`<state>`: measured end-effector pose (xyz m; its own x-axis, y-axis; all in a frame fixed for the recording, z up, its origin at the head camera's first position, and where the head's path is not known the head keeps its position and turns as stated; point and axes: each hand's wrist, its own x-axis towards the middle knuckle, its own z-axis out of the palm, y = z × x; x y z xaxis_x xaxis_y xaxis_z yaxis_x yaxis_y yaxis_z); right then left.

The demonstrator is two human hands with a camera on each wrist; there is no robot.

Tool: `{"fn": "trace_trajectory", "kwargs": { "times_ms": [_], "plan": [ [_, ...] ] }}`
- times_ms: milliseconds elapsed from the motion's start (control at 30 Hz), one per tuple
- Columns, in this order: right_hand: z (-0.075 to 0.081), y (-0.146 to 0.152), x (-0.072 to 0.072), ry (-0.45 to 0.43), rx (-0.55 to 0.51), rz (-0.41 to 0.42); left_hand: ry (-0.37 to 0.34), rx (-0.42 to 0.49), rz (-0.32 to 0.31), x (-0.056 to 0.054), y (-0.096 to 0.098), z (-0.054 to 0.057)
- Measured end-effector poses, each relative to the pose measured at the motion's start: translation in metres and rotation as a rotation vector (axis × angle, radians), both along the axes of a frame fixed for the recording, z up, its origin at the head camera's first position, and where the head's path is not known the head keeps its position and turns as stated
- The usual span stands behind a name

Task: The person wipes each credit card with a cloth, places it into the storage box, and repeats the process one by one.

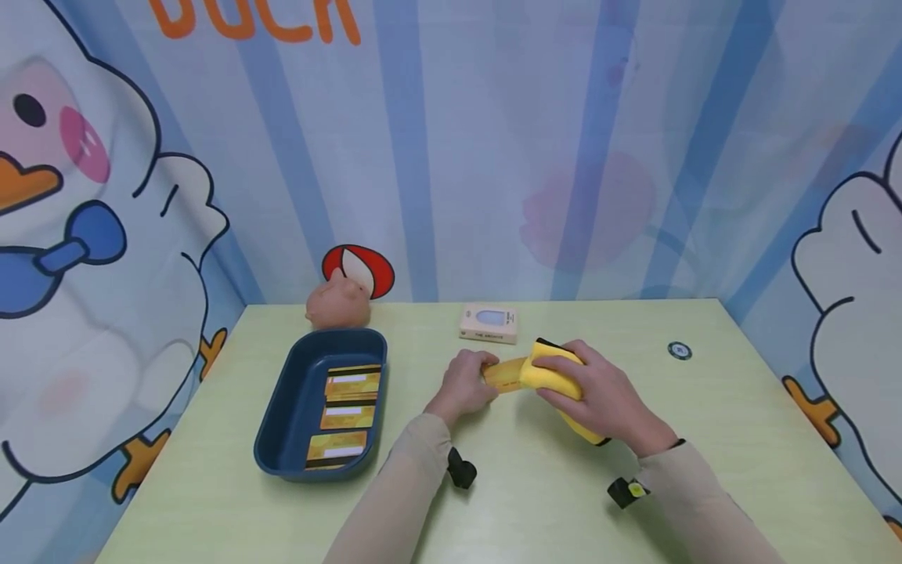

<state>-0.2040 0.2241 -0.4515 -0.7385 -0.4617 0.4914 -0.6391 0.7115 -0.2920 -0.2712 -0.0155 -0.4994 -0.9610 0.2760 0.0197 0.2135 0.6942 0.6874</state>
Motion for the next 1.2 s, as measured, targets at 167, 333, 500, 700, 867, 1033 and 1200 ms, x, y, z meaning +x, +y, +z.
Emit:
{"fn": "trace_trajectory", "kwargs": {
  "times_ms": [167, 333, 500, 700, 867, 1033, 1200],
  "plan": [
    [0.0, -0.003, 0.001, 0.0, 0.004, -0.003, -0.015, 0.024, 0.001, 0.002, -0.001, -0.001],
    [0.001, -0.004, 0.002, 0.0, 0.005, -0.004, -0.032, 0.022, -0.031, 0.002, -0.003, 0.001],
    [0.0, -0.004, 0.002, -0.008, 0.012, 0.004, -0.062, 0.065, -0.073, 0.004, -0.007, 0.004],
    [0.0, -0.005, 0.001, -0.014, 0.011, -0.002, -0.082, 0.108, -0.11, 0.002, -0.012, 0.006],
    [0.004, -0.007, 0.0, -0.017, 0.008, 0.004, -0.108, 0.161, -0.095, 0.003, -0.015, 0.01],
    [0.009, -0.013, -0.001, 0.013, -0.001, 0.037, -0.16, 0.213, -0.074, 0.005, -0.02, 0.011],
    [0.012, -0.019, -0.005, 0.034, -0.004, 0.066, -0.235, 0.309, -0.032, 0.009, -0.027, 0.011]
  ]
}}
